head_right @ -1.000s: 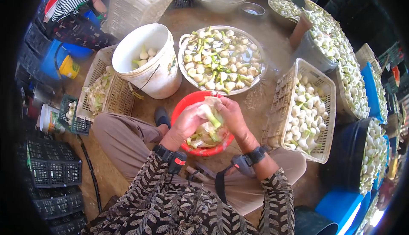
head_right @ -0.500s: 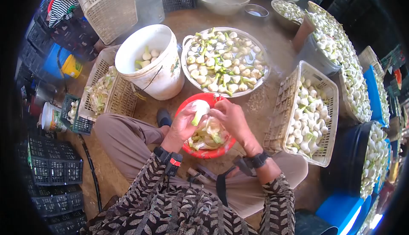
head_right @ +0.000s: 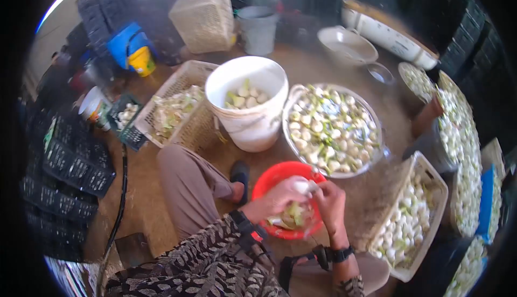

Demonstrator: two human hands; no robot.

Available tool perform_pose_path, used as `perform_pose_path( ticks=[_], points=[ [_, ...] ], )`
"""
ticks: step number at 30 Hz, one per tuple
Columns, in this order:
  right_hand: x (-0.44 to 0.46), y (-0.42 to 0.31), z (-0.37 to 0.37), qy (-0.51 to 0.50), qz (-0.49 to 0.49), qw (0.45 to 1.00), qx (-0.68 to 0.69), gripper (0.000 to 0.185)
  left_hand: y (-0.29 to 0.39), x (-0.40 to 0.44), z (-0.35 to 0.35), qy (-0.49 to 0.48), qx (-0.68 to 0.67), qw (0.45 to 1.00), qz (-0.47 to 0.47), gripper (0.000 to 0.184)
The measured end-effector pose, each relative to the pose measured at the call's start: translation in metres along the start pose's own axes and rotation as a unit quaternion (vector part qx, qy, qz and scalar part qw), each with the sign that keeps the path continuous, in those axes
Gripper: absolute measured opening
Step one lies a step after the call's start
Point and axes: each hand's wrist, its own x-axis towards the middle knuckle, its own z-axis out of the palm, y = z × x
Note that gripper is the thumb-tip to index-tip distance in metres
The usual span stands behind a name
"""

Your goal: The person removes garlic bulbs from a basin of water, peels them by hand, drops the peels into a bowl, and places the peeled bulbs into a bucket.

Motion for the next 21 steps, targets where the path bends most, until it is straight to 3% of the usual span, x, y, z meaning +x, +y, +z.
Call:
perform_pose_path(
  ticks=[2,3,5,9,11,12,14,16,18,20,21],
  points=[
    [0.003,0.016,-0.010,-0.019,0.089,0.993,0.071,0.022,-0.004,0.005,-0.013,-0.055,-0.059,0.995,-0.064,0.045],
    [0.002,0.036,-0.011,0.007,0.157,0.943,0.292,0.022,0.004,0.003,-0.010,-0.063,-0.080,0.993,-0.052,0.045],
    [0.007,0.052,-0.022,0.025,0.175,0.857,0.483,0.013,0.008,-0.006,-0.003,-0.061,-0.071,0.995,-0.039,0.048],
    [0.018,0.044,-0.042,0.111,0.141,0.830,0.529,0.010,0.014,-0.007,-0.008,-0.055,-0.042,0.997,-0.033,0.053],
    [0.016,0.043,-0.040,-0.083,0.176,0.941,0.276,0.012,0.022,-0.008,-0.007,-0.047,0.001,0.999,-0.016,0.048],
    [0.015,0.042,-0.042,-0.172,0.189,0.957,0.134,0.013,0.026,-0.004,-0.012,-0.055,-0.001,0.998,-0.019,0.048],
    [0.004,0.063,-0.019,-0.234,0.030,0.966,-0.109,0.019,0.043,0.012,-0.031,-0.057,-0.204,0.977,-0.026,0.041],
    [0.003,0.069,-0.006,-0.217,0.064,0.967,-0.118,0.020,0.075,0.039,-0.060,0.014,-0.306,0.951,0.049,0.036],
    [0.020,0.078,-0.007,-0.198,0.086,0.968,-0.124,0.022,0.133,0.058,-0.063,0.119,-0.302,0.924,0.200,0.032],
    [0.055,0.091,-0.017,-0.157,0.170,0.966,-0.111,0.023,0.159,0.078,-0.100,0.183,-0.365,0.891,0.201,0.030],
    [0.074,0.126,-0.021,-0.095,0.104,0.975,-0.171,0.024,0.156,0.088,-0.098,0.260,-0.306,0.884,0.239,0.022]
  ],
)
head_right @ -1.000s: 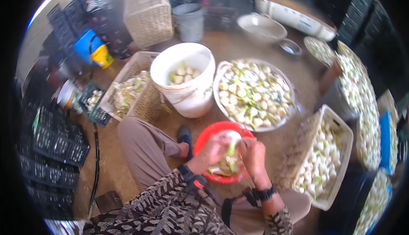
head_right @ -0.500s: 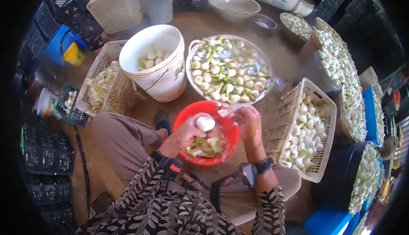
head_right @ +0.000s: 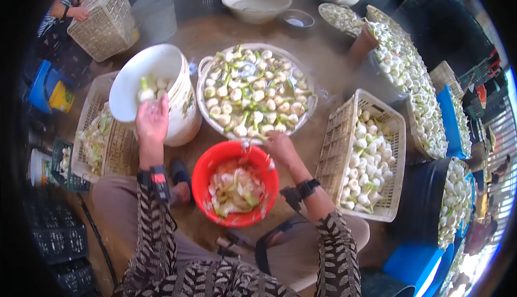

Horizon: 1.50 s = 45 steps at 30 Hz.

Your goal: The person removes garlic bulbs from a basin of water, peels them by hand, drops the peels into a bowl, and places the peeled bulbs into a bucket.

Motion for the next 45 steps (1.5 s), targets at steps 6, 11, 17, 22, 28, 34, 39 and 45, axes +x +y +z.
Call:
perform_pose_path(
  ticks=[6,11,17,22,28,34,39,45],
  points=[
    [0.157,0.143,0.003,0.073,0.096,0.973,-0.197,0.035,-0.078,-0.021,-0.036,-0.045,0.221,0.963,-0.145,0.018],
    [0.193,0.155,0.052,0.024,0.141,0.956,-0.255,0.058,-0.116,-0.018,-0.061,-0.026,0.354,0.922,-0.155,0.015],
    [0.188,0.101,0.014,0.073,0.164,0.977,-0.112,0.088,-0.130,-0.023,-0.060,-0.048,0.362,0.911,-0.193,0.019],
    [0.118,0.017,-0.012,0.077,-0.024,0.995,0.057,0.065,-0.151,-0.040,-0.043,-0.130,0.302,0.917,-0.227,0.048],
    [0.003,-0.064,-0.006,0.059,-0.205,0.972,0.096,0.057,-0.141,-0.074,-0.026,-0.176,0.223,0.936,-0.207,0.047],
    [-0.048,-0.089,-0.020,0.062,-0.102,0.984,0.136,0.018,-0.120,-0.127,-0.025,-0.176,0.272,0.936,-0.137,0.048],
    [-0.074,-0.099,-0.017,0.091,-0.116,0.986,0.079,0.015,-0.117,-0.159,-0.023,-0.187,0.382,0.903,-0.056,0.048],
    [-0.096,-0.102,-0.010,0.142,-0.165,0.974,-0.066,0.009,-0.119,-0.175,-0.035,-0.196,0.439,0.877,-0.011,0.045]
  ],
)
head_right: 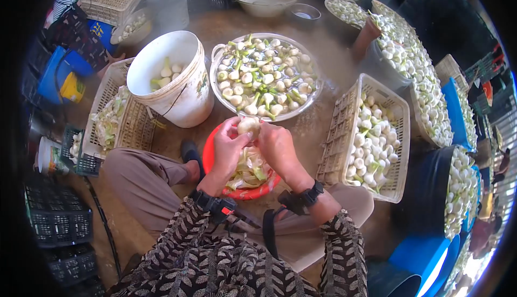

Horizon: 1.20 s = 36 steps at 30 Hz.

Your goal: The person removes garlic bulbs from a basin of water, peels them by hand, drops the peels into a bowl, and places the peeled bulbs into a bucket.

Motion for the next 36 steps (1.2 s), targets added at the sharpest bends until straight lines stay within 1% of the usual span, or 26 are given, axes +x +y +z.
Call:
perform_pose_path(
  ticks=[2,4,5,6,7,8,9,10,11,12,13,14,16,17,18,20,22,24,26,27,29,30,32,33,34,36],
  points=[
    [-0.003,0.006,0.004,0.008,0.003,1.000,0.005,0.010,0.000,-0.002,-0.005,-0.004,0.017,1.000,-0.008,0.045],
    [-0.004,0.010,0.005,0.014,0.007,1.000,0.011,0.011,0.002,-0.004,-0.012,-0.033,-0.117,0.991,-0.058,0.048],
    [-0.004,0.012,0.003,0.024,0.027,0.999,-0.007,0.012,0.006,-0.006,-0.018,-0.034,-0.112,0.991,-0.060,0.048],
    [-0.002,0.015,0.001,0.033,0.046,0.998,-0.023,0.015,0.011,-0.008,-0.027,-0.089,-0.167,0.978,-0.089,0.048],
    [0.000,0.037,0.013,0.084,0.055,0.994,-0.041,0.009,0.017,-0.010,-0.035,-0.142,-0.220,0.958,-0.118,0.047],
    [0.002,0.057,0.017,0.064,0.098,0.990,-0.079,0.012,0.019,-0.014,-0.041,-0.140,-0.215,0.959,-0.121,0.047],
    [-0.003,0.074,0.018,-0.036,0.111,0.984,-0.132,0.013,0.022,-0.018,-0.048,-0.148,-0.276,0.937,-0.153,0.046],
    [-0.004,0.081,0.023,-0.137,0.118,0.967,-0.180,0.015,0.025,-0.020,-0.056,-0.151,-0.335,0.913,-0.180,0.046],
    [-0.002,0.062,0.024,-0.141,0.112,0.969,-0.170,0.015,0.022,-0.021,-0.061,-0.155,-0.335,0.911,-0.182,0.048],
    [-0.006,0.043,0.021,-0.103,0.052,0.992,-0.046,0.012,0.018,-0.023,-0.067,-0.145,-0.332,0.914,-0.182,0.048],
    [-0.006,0.024,0.015,-0.062,-0.005,0.995,0.076,0.014,0.019,-0.023,-0.068,-0.139,-0.309,0.921,-0.193,0.045],
    [-0.004,0.012,0.013,-0.064,-0.003,0.995,0.077,0.014,0.019,-0.024,-0.066,-0.136,-0.288,0.925,-0.207,0.042],
    [-0.003,-0.004,0.014,-0.066,-0.094,0.975,0.190,0.016,0.015,-0.024,-0.062,-0.134,-0.277,0.924,-0.228,0.043],
    [-0.004,-0.008,0.017,-0.058,-0.119,0.976,0.173,0.011,0.011,-0.023,-0.059,-0.139,-0.247,0.934,-0.218,0.045],
    [-0.005,-0.007,0.016,-0.056,-0.117,0.976,0.173,0.011,0.009,-0.021,-0.057,-0.145,-0.217,0.943,-0.206,0.046],
    [-0.004,-0.007,0.013,-0.104,-0.147,0.976,0.118,0.006,0.014,-0.020,-0.051,-0.145,-0.205,0.946,-0.207,0.047],
    [-0.006,-0.010,0.011,-0.098,-0.147,0.979,0.101,0.005,0.015,-0.019,-0.050,-0.143,-0.194,0.948,-0.207,0.048],
    [-0.006,-0.012,0.013,-0.092,-0.145,0.982,0.084,0.005,0.009,-0.016,-0.052,-0.169,-0.191,0.949,-0.185,0.049],
    [-0.007,-0.011,0.013,-0.100,-0.038,0.986,0.127,0.005,0.005,-0.016,-0.056,-0.184,-0.172,0.952,-0.173,0.052],
    [-0.006,-0.007,0.014,-0.099,-0.036,0.986,0.126,0.005,0.002,-0.016,-0.057,-0.198,-0.155,0.955,-0.159,0.055],
    [-0.003,0.005,0.017,-0.133,0.077,0.963,0.222,0.008,0.007,-0.017,-0.050,-0.185,-0.178,0.956,-0.144,0.057],
    [-0.004,0.011,0.015,-0.132,0.076,0.963,0.220,0.008,0.010,-0.016,-0.048,-0.168,-0.202,0.956,-0.128,0.059],
    [-0.004,0.015,0.015,-0.183,0.117,0.899,0.381,0.016,0.013,-0.013,-0.050,-0.169,-0.223,0.950,-0.143,0.059],
    [-0.008,0.020,0.024,-0.173,0.092,0.887,0.417,0.017,0.014,-0.013,-0.051,-0.171,-0.243,0.941,-0.161,0.060],
    [-0.008,0.019,0.022,-0.173,0.093,0.887,0.418,0.017,0.012,-0.013,-0.049,-0.171,-0.243,0.941,-0.163,0.060],
    [-0.009,0.017,0.017,-0.236,0.128,0.894,0.358,0.017,0.006,-0.014,-0.044,-0.129,-0.056,0.983,-0.115,0.055]
  ],
)
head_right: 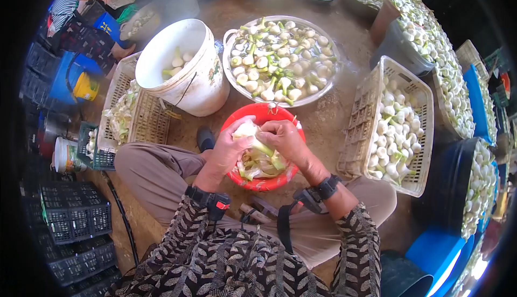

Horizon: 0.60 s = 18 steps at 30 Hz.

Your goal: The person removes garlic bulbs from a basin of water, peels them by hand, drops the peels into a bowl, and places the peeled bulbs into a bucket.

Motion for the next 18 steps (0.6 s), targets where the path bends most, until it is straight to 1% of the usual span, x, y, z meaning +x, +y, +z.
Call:
perform_pose_path(
  ticks=[1,2,3,4,5,6,7,9,10,12,13,14,15,16,17,18],
  points=[
    [0.001,0.008,0.001,0.001,0.001,1.000,0.001,0.017,0.003,0.000,-0.002,-0.001,0.000,1.000,-0.002,0.055],
    [0.004,0.018,0.005,0.018,0.013,0.991,0.130,0.021,0.008,0.001,-0.007,-0.024,0.055,0.998,0.001,0.051],
    [0.007,0.028,0.007,0.035,0.024,0.966,0.255,0.024,0.012,0.002,-0.009,-0.047,0.111,0.993,0.006,0.047],
    [0.007,0.020,0.008,0.034,0.022,0.966,0.254,0.024,0.012,0.003,-0.008,-0.047,0.110,0.993,0.008,0.047],
    [0.007,0.010,0.010,0.050,0.020,0.949,0.311,0.019,0.010,0.003,-0.005,-0.047,-0.023,0.999,-0.009,0.044],
    [0.008,0.004,0.012,0.066,0.019,0.928,0.367,0.015,0.008,0.003,-0.003,-0.046,-0.157,0.986,-0.027,0.041],
    [0.010,0.007,0.013,0.063,0.019,0.928,0.367,0.015,0.005,0.006,-0.003,-0.044,-0.157,0.986,-0.025,0.041],
    [0.012,0.017,0.013,0.108,-0.008,0.949,0.297,0.015,-0.004,0.011,-0.004,-0.044,-0.196,0.977,-0.071,0.041],
    [0.013,0.018,0.010,0.105,-0.008,0.950,0.295,0.015,-0.006,0.010,-0.006,-0.042,-0.197,0.977,-0.069,0.041],
    [0.016,0.021,-0.009,0.189,0.000,0.953,0.237,0.016,-0.006,0.008,-0.011,-0.038,-0.253,0.966,-0.025,0.038],
    [0.019,0.044,-0.025,0.225,0.013,0.974,0.004,0.019,-0.004,0.008,-0.013,-0.035,-0.253,0.967,-0.020,0.038],
    [0.021,0.039,-0.025,0.221,0.011,0.975,0.005,0.019,-0.001,0.008,-0.015,-0.044,-0.253,0.967,0.001,0.038],
    [0.019,0.034,-0.024,0.116,0.046,0.965,-0.231,0.022,0.000,0.007,-0.016,-0.055,-0.252,0.966,0.021,0.038],
    [0.018,0.031,-0.024,0.006,0.078,0.889,-0.452,0.024,0.002,0.006,-0.017,-0.053,-0.252,0.966,0.022,0.038],
    [0.018,0.041,-0.013,0.005,0.114,0.938,-0.327,0.035,0.005,0.007,-0.018,-0.019,-0.243,0.970,0.023,0.037],
    [0.008,0.052,-0.005,0.014,0.014,0.947,-0.319,0.047,0.007,0.006,-0.019,0.017,-0.234,0.972,0.022,0.037]
  ],
)
